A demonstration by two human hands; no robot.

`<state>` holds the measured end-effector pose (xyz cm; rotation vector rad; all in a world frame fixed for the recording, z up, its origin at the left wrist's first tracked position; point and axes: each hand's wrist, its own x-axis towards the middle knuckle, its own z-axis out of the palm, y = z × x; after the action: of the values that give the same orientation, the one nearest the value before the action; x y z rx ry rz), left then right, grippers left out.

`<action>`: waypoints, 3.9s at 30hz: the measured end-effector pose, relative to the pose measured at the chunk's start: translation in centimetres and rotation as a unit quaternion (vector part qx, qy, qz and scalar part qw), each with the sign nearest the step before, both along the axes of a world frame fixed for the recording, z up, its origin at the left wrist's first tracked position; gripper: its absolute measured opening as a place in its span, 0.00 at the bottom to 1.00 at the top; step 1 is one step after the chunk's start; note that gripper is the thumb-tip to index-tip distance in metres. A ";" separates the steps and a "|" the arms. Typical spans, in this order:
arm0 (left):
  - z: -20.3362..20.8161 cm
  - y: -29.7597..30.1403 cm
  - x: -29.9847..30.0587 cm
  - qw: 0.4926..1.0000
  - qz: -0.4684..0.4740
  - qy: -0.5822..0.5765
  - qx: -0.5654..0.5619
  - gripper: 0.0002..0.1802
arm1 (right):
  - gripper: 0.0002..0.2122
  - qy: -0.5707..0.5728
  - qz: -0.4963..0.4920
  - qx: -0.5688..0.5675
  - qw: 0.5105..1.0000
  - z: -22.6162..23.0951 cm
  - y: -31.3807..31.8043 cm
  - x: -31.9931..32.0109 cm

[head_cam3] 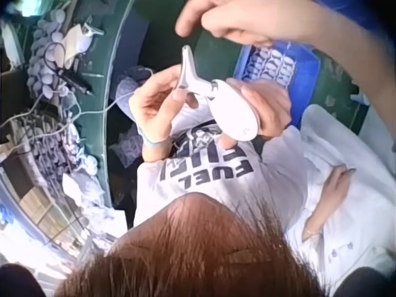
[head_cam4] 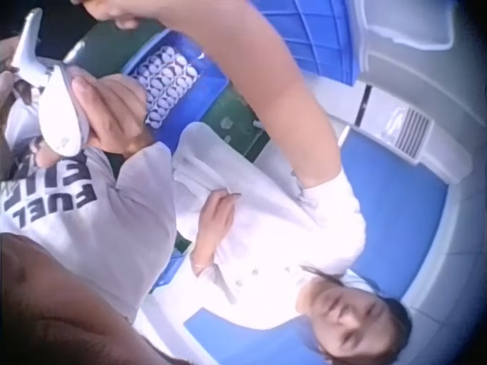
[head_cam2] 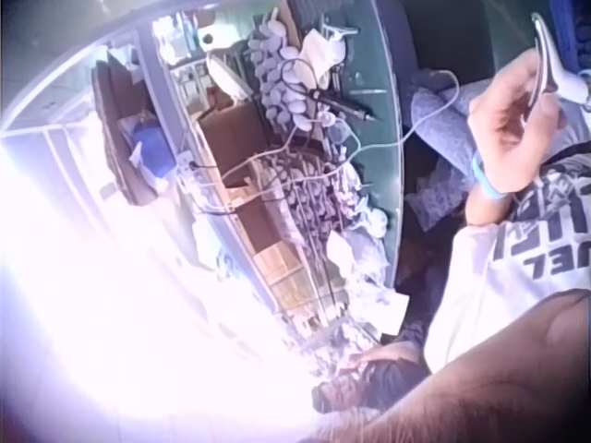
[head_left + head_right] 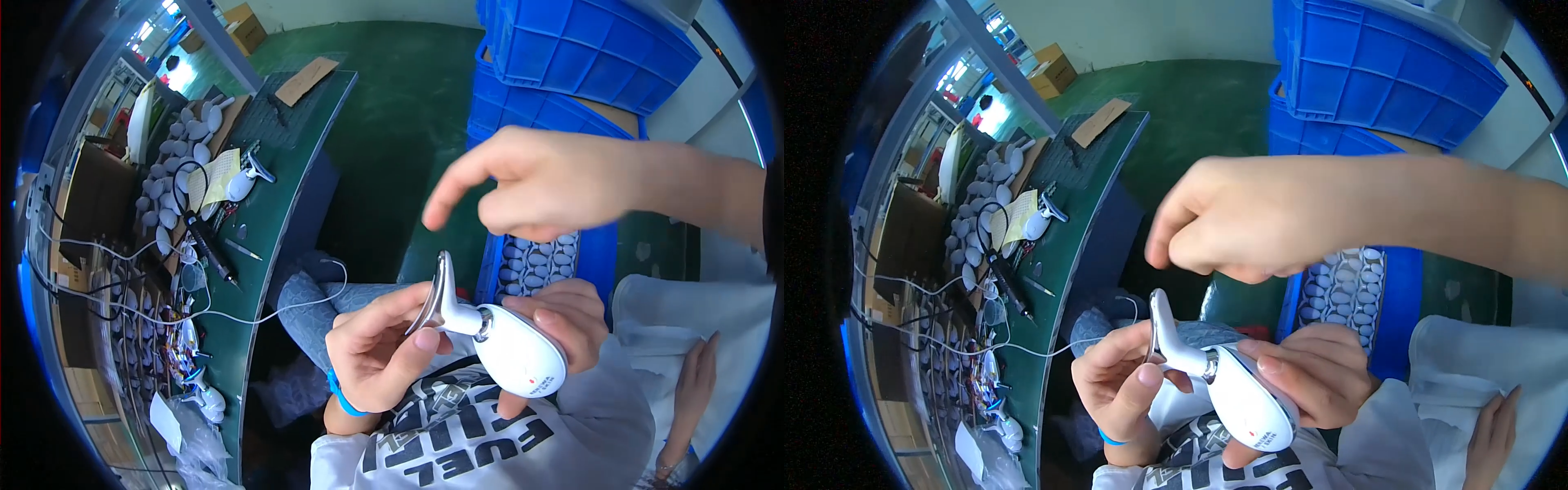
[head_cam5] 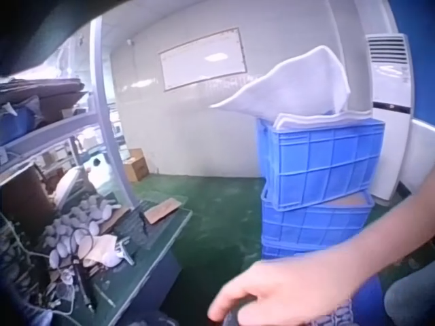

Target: The person assembles a handheld electronic device by hand, inserting a battery into a plastic housing and securing it with an electric screwdriver.

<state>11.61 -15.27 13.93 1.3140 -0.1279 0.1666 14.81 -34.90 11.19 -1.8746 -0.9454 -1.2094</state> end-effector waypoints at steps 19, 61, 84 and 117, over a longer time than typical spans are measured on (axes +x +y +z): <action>-0.3 2.1 2.8 0.967 -0.031 -0.219 0.124 0.22 | 0.26 0.086 0.172 0.014 0.981 0.6 -0.5 -0.1; -3.9 1.1 0.7 0.922 -0.201 -0.034 -0.330 0.24 | 0.20 -0.025 0.194 -0.016 0.981 -8.4 6.6 -2.0; -3.9 3.0 0.1 0.967 -0.081 -0.065 -0.230 0.16 | 0.22 0.274 0.324 0.079 0.902 0.4 5.3 3.0; -5.2 2.7 -2.2 0.920 -0.008 -0.225 -0.321 0.10 | 0.10 0.320 0.567 0.252 0.716 -1.2 11.5 0.1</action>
<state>9.39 -12.54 8.71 0.5984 -0.4369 0.4572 14.90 -23.40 9.98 -0.7938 -0.9415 0.0104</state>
